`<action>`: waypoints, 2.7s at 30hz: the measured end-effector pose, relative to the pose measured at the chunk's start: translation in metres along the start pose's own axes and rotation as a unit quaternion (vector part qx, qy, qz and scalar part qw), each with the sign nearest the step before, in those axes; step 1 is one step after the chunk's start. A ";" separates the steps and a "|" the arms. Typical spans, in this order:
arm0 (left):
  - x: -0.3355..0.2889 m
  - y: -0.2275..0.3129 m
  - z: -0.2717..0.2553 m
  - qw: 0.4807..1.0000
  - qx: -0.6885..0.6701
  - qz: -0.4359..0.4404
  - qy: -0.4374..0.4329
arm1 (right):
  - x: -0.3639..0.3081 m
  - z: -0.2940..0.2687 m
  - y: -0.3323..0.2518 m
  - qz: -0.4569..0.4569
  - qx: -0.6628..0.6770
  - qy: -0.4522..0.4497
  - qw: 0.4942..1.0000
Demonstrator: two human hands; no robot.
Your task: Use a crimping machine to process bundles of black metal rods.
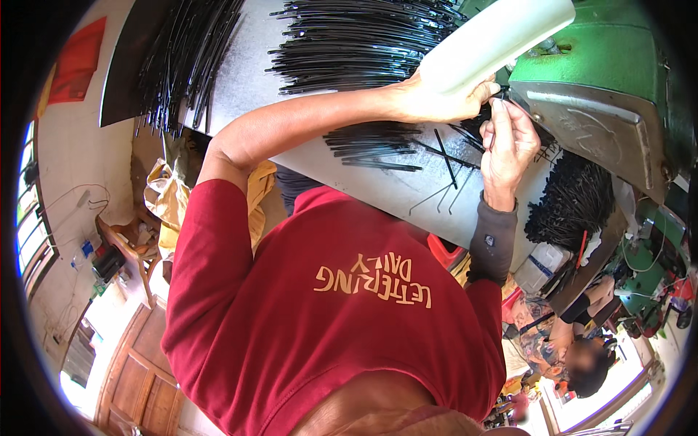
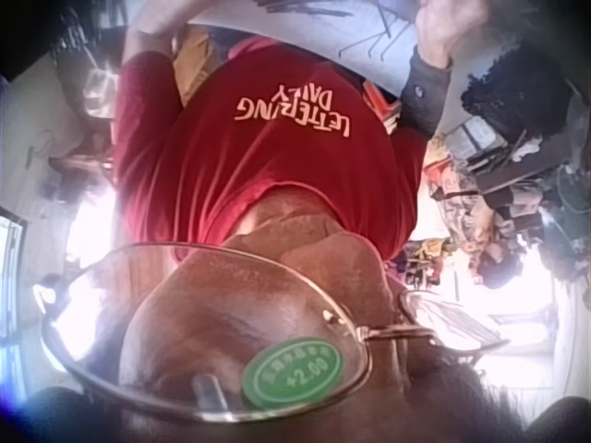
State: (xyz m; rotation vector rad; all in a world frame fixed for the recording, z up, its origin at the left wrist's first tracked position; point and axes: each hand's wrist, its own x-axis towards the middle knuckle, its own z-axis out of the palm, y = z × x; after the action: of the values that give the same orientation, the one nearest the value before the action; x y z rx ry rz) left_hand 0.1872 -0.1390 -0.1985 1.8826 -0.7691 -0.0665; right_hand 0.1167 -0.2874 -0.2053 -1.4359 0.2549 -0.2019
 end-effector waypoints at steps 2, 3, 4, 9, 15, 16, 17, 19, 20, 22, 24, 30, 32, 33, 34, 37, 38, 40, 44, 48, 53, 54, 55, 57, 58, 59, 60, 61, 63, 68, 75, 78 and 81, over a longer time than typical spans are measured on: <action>0.001 0.001 0.002 1.000 0.006 -0.002 0.004 | 0.000 0.000 -0.001 0.006 0.010 0.000 1.000; 0.001 0.002 0.003 1.000 0.011 -0.004 0.008 | 0.000 0.000 -0.001 0.007 0.002 0.008 1.000; 0.001 0.001 0.003 1.000 0.011 -0.003 0.008 | 0.000 0.000 -0.002 0.008 -0.006 0.017 1.000; -0.003 -0.001 0.003 1.000 -0.002 -0.006 0.008 | -0.001 0.001 0.000 0.004 0.007 0.013 1.000; -0.002 -0.003 0.002 0.999 -0.014 -0.032 -0.011 | 0.001 0.002 0.002 0.001 0.017 0.017 1.000; -0.002 -0.003 0.003 0.999 -0.014 -0.033 -0.011 | 0.001 0.002 0.004 -0.001 0.018 0.010 1.000; -0.002 -0.003 0.003 0.999 -0.008 -0.037 -0.011 | 0.001 0.003 0.003 -0.001 0.018 0.009 1.000; -0.004 -0.003 0.005 0.999 -0.002 -0.042 -0.010 | 0.000 0.004 0.000 0.014 0.032 0.013 0.999; -0.005 -0.003 0.006 0.999 -0.022 -0.039 0.002 | 0.000 0.004 0.001 0.015 0.033 0.012 0.999; -0.007 -0.002 0.007 0.998 -0.041 -0.035 0.013 | 0.001 0.000 0.001 0.065 0.115 -0.025 0.991; -0.009 -0.002 0.007 0.997 -0.046 -0.066 0.011 | 0.002 0.000 0.002 0.073 0.111 -0.026 0.991; -0.003 0.001 0.001 0.999 -0.004 -0.045 -0.020 | 0.006 -0.006 -0.007 0.070 0.080 -0.038 0.994; 0.004 -0.003 -0.003 0.995 -0.044 -0.040 -0.076 | 0.011 -0.018 -0.019 0.188 0.155 -0.054 0.968; 0.002 -0.007 -0.011 0.991 0.002 -0.051 -0.123 | 0.010 -0.012 -0.019 0.189 0.126 -0.026 0.973; 0.002 -0.005 -0.019 0.985 -0.036 -0.069 -0.151 | 0.008 -0.016 -0.016 0.173 0.084 -0.058 0.980; -0.006 0.007 -0.029 0.981 -0.053 -0.113 -0.151 | 0.001 0.002 -0.021 0.143 0.076 -0.059 0.985; -0.006 0.012 -0.031 0.973 -0.067 -0.145 -0.164 | -0.002 0.005 -0.020 0.139 0.050 -0.031 0.989; 0.001 0.014 -0.026 0.971 -0.084 -0.153 -0.164 | -0.011 -0.015 -0.035 0.081 -0.051 -0.095 0.991; -0.023 0.022 -0.036 0.954 -0.075 -0.175 -0.233 | -0.049 -0.118 -0.071 -0.180 -0.562 0.173 0.789; -0.048 0.027 -0.030 0.942 -0.084 -0.152 -0.287 | -0.058 -0.276 -0.115 -0.078 -0.762 0.367 0.528; -0.056 0.035 -0.006 0.947 -0.065 -0.122 -0.289 | -0.029 -0.394 -0.076 0.077 -0.834 0.314 0.448; -0.053 0.041 -0.006 0.947 -0.078 -0.150 -0.272 | -0.029 -0.411 -0.078 0.088 -0.828 0.316 0.455; -0.057 0.042 -0.007 0.953 -0.079 -0.146 -0.254 | -0.029 -0.437 -0.077 0.078 -0.833 0.305 0.454; -0.067 0.041 -0.011 0.956 -0.060 -0.166 -0.236 | -0.019 -0.444 -0.063 0.058 -0.828 0.298 0.472; -0.070 0.041 -0.012 0.956 -0.056 -0.174 -0.231 | -0.020 -0.439 -0.070 0.053 -0.817 0.311 0.482; -0.074 0.040 -0.013 0.952 -0.045 -0.188 -0.235 | -0.016 -0.429 -0.070 0.051 -0.816 0.302 0.490; -0.077 0.040 -0.013 0.949 -0.035 -0.200 -0.240 | -0.013 -0.418 -0.070 0.051 -0.809 0.307 0.499; -0.075 0.043 -0.015 0.950 -0.008 -0.188 -0.249 | -0.013 -0.411 -0.071 0.052 -0.802 0.315 0.504; -0.077 0.044 -0.013 0.961 0.037 -0.132 -0.241 | -0.017 -0.411 -0.073 0.064 -0.788 0.306 0.530; -0.088 0.040 -0.014 0.965 0.133 -0.043 -0.223 | -0.037 -0.302 -0.111 -0.087 -0.856 0.343 0.377; -0.101 0.035 -0.017 0.982 0.106 -0.027 -0.151 | -0.054 -0.092 -0.057 -0.216 -0.591 -0.037 0.776; -0.103 0.036 -0.031 0.989 0.082 -0.030 -0.118 | -0.069 -0.061 -0.041 -0.170 -0.449 -0.115 0.869; -0.108 0.035 -0.033 0.987 0.034 -0.059 -0.145 | -0.086 -0.022 -0.036 -0.109 -0.380 -0.156 0.905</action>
State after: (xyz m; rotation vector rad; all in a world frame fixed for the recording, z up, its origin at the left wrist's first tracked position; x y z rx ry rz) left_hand 0.0973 -0.0626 -0.1858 2.0086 -0.8633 -0.4020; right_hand 0.0284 -0.2877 -0.1677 -2.2484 -0.1158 -0.0449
